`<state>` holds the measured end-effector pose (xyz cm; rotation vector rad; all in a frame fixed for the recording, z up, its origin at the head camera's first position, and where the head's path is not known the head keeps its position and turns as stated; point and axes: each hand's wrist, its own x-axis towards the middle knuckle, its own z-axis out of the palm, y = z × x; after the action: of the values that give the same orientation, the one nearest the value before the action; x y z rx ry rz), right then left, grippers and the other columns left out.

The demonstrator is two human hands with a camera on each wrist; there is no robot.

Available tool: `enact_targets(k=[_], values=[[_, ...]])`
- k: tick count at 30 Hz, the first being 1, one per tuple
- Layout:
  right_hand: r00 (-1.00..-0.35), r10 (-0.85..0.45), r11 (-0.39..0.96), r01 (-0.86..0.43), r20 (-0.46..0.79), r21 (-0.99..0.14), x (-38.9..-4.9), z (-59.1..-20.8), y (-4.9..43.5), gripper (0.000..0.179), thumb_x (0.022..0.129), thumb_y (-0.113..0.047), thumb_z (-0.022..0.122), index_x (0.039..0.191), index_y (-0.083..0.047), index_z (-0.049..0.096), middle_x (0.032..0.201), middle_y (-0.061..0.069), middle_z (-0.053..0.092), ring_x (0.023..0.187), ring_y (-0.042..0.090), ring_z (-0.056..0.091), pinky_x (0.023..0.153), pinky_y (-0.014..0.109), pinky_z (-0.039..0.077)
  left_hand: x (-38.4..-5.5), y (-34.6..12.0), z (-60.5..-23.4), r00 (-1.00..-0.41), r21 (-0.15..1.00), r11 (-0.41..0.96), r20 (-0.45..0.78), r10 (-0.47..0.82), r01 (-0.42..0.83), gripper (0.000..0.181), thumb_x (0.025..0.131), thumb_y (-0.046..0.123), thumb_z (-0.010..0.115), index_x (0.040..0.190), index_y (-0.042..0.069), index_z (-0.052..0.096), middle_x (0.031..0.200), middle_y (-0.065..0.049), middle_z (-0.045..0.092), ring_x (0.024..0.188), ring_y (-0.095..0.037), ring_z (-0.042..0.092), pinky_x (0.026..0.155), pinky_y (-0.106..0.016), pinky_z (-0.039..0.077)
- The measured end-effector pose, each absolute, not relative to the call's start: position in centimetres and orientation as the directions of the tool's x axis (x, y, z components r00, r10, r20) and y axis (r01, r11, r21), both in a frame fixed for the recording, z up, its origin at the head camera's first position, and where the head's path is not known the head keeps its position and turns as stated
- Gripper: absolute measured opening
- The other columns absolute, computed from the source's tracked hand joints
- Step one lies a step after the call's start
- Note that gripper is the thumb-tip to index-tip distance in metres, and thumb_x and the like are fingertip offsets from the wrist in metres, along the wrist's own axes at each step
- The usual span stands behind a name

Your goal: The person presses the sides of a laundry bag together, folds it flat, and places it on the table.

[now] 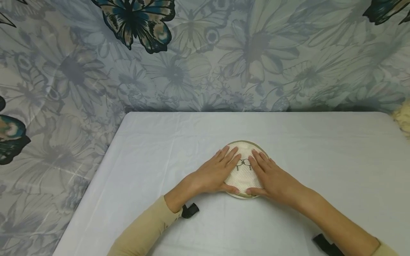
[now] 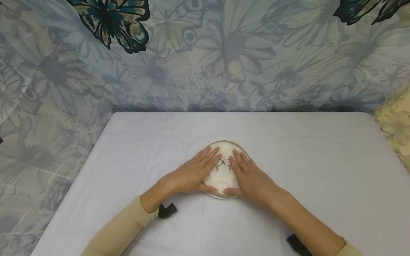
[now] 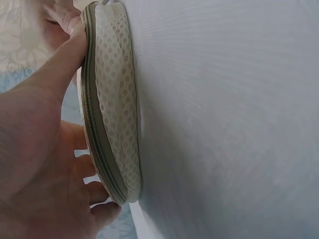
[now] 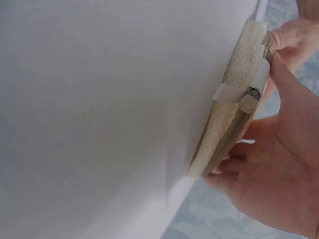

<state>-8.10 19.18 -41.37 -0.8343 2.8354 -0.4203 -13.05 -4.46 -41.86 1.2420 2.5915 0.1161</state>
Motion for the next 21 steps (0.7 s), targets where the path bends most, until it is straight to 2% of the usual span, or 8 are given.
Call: enact_targets(k=[6,16,21], values=[[-0.834,-0.546,0.807,-0.501,-0.073,-0.311,-8.20,-41.21,19.11,0.100,0.091,-0.066,0.055,0.153,0.007,0.026,0.161,0.028,0.014,0.147,0.047,0.016,0.112,0.062,0.025,-13.12,-4.61,-41.88,-0.599,0.198,0.630,-0.195,0.776,0.751,0.110,0.086,0.070,0.057,0.160,0.007,0.006,0.165,-0.012,-0.010,0.151,-0.032,-0.011,0.122,-0.041,0.000],[-0.850,-0.525,0.822,-0.492,-0.047,-0.287,-7.80,-40.75,19.27,0.098,0.091,-0.066,0.055,0.154,0.004,0.028,0.163,0.023,0.015,0.147,0.045,0.016,0.112,0.060,0.028,-13.04,-4.90,-41.46,-0.608,0.220,0.622,-0.136,0.782,0.751,0.109,0.084,0.072,0.058,0.160,0.008,0.011,0.166,-0.011,-0.004,0.151,-0.032,-0.007,0.122,-0.039,0.003],[-0.859,-0.512,0.823,-0.482,-0.024,-0.302,-7.68,-40.47,19.33,0.098,0.090,-0.066,0.057,0.154,0.002,0.028,0.163,0.021,0.015,0.147,0.046,0.016,0.113,0.060,0.026,-12.96,-5.34,-41.24,-0.637,0.241,0.643,-0.113,0.762,0.727,0.106,0.083,0.073,0.058,0.161,0.016,0.014,0.166,-0.010,-0.001,0.152,-0.034,-0.002,0.122,-0.040,0.009]])
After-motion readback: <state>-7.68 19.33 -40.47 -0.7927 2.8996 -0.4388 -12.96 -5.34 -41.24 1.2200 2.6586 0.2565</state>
